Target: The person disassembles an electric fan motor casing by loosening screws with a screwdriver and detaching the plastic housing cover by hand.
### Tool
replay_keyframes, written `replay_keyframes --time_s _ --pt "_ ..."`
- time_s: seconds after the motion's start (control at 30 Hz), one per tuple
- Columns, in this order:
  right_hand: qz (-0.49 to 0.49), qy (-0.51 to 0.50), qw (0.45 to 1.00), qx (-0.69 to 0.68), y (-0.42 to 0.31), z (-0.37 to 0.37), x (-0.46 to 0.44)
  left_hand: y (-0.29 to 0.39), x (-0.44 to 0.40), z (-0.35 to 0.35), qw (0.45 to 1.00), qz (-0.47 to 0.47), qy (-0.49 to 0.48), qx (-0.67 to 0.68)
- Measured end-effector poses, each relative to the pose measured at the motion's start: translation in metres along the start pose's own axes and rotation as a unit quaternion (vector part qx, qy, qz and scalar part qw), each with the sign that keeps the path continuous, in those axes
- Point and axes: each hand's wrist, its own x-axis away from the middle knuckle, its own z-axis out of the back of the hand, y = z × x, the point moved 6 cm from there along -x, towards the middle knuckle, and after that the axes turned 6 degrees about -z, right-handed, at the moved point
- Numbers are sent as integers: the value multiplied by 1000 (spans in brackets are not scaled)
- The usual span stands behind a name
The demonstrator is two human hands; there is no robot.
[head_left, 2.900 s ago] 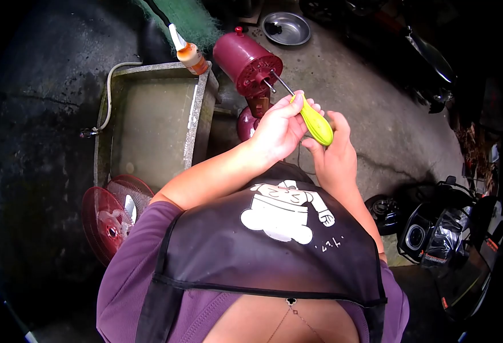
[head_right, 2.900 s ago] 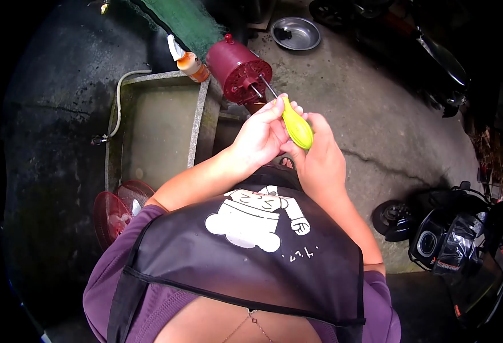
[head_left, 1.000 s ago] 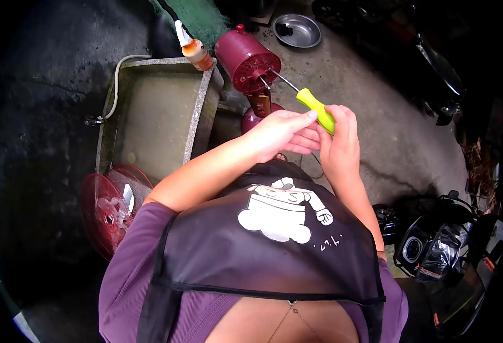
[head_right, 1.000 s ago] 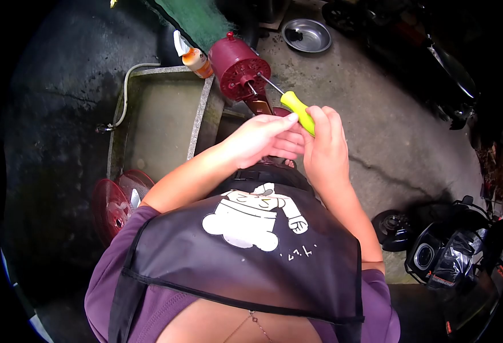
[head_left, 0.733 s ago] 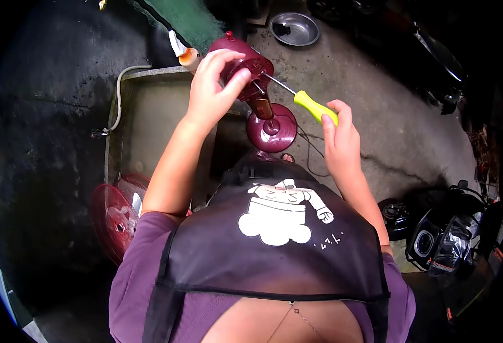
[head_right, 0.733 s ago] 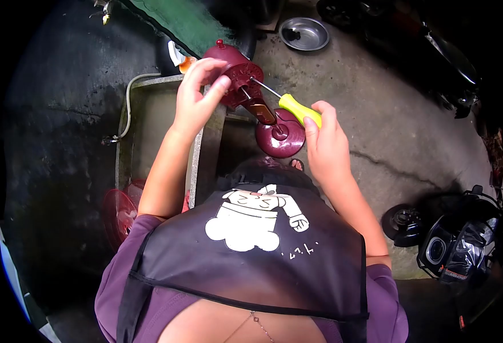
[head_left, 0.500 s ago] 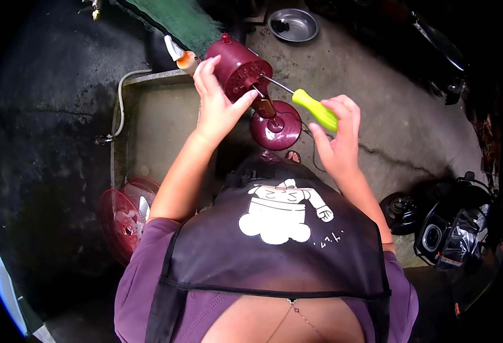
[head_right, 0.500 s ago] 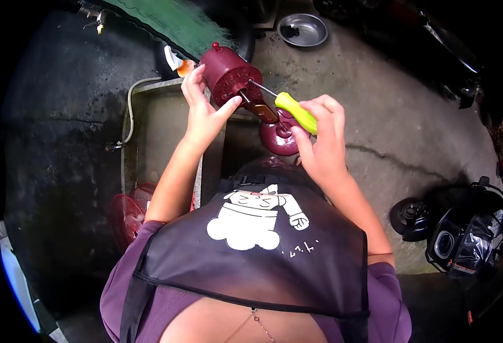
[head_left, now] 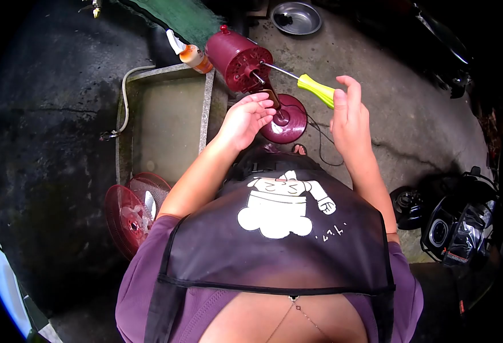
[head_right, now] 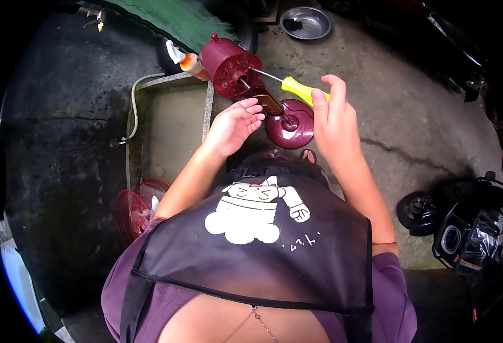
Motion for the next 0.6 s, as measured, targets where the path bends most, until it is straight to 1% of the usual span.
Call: replay_keyframes --time_s 0.03,0.1,0.13,0.2,0.23,0.33,0.37,0.4,0.43,0.5,0.53,0.57,0.6 --pt "15 1 997 76 4 2 -4 0 -1 -1 1000 -1 0 -2" --pt "64 26 983 168 -6 2 -4 0 -2 -6 999 23 -10 30" --pt "65 27 984 166 -7 2 -6 2 -4 -8 999 22 -10 28" --pt "251 46 957 141 -26 1 4 1 -6 -10 996 40 3 77" --pt "250 47 957 139 -26 -1 6 0 -7 -11 996 41 4 74" --pt "249 116 956 99 -25 2 9 -2 -11 -9 995 45 21 91" --pt "114 62 987 -99 -3 3 -2 -3 -10 -9 994 45 29 98" --pt "-27 6 955 -294 20 -4 -7 -4 -10 -9 993 46 36 105" --pt "-32 14 953 -299 23 -3 -10 -5 -11 -7 993 53 36 97" --pt "18 2 976 -217 20 -3 -12 -5 -11 -4 991 59 32 118" --pt "46 6 977 -209 14 -4 -9 -5 -10 -4 990 64 38 121" --pt "108 1 972 -207 10 -7 -9 -7 -9 -5 990 74 35 111" --pt "142 20 976 -161 6 -7 -5 -8 -9 -3 990 77 43 112"
